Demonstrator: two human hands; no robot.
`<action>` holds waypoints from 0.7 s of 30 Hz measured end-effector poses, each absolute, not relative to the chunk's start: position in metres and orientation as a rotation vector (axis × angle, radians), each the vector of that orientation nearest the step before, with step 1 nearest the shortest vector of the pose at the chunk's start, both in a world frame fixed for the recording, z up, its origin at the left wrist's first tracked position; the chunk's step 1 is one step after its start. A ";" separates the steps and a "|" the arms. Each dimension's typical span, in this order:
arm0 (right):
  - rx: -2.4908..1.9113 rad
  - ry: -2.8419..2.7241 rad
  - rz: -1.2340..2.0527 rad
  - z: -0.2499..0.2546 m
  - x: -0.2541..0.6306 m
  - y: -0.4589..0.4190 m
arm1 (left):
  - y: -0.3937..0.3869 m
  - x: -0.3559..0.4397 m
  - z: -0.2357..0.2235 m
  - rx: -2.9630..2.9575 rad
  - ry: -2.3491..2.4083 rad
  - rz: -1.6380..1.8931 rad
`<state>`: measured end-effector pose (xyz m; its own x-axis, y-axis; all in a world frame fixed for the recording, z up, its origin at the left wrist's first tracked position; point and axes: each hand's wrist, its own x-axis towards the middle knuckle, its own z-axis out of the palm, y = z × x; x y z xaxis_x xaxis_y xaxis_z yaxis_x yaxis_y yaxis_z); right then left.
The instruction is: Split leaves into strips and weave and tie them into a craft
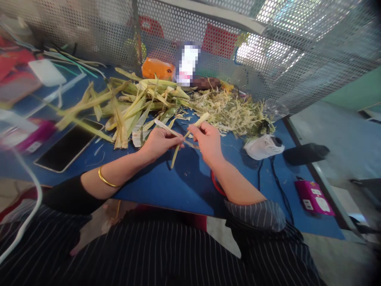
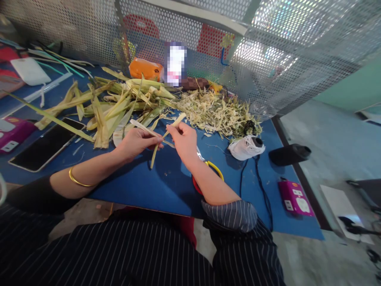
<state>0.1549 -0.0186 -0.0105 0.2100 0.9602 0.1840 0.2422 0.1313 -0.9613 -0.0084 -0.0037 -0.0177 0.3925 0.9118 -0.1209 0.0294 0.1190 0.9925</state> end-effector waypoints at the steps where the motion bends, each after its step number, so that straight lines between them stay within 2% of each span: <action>1: -1.340 -1.285 0.778 -0.009 0.156 -0.019 | -0.003 -0.009 -0.018 1.275 0.941 0.802; 5: -1.241 -1.381 0.765 0.000 0.163 -0.020 | 0.003 -0.013 -0.016 1.296 0.838 0.672; 10: -1.200 -1.472 0.777 0.010 0.168 -0.021 | 0.012 -0.020 -0.004 1.126 1.012 0.852; 13: -1.197 -1.523 0.773 0.013 0.166 -0.023 | 0.013 -0.024 0.001 1.045 0.961 0.778; 17: -1.227 -1.567 0.671 0.013 0.162 -0.025 | 0.010 -0.027 0.004 1.245 0.840 0.599; 21: -1.206 -1.596 0.652 0.012 0.156 -0.028 | 0.005 -0.025 0.004 1.432 0.819 0.566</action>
<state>0.1563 -0.0280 0.0124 -0.0130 0.9228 0.3850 0.3890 0.3593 -0.8483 -0.0249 0.0046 0.0044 0.6181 0.7716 -0.1503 0.1328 0.0859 0.9874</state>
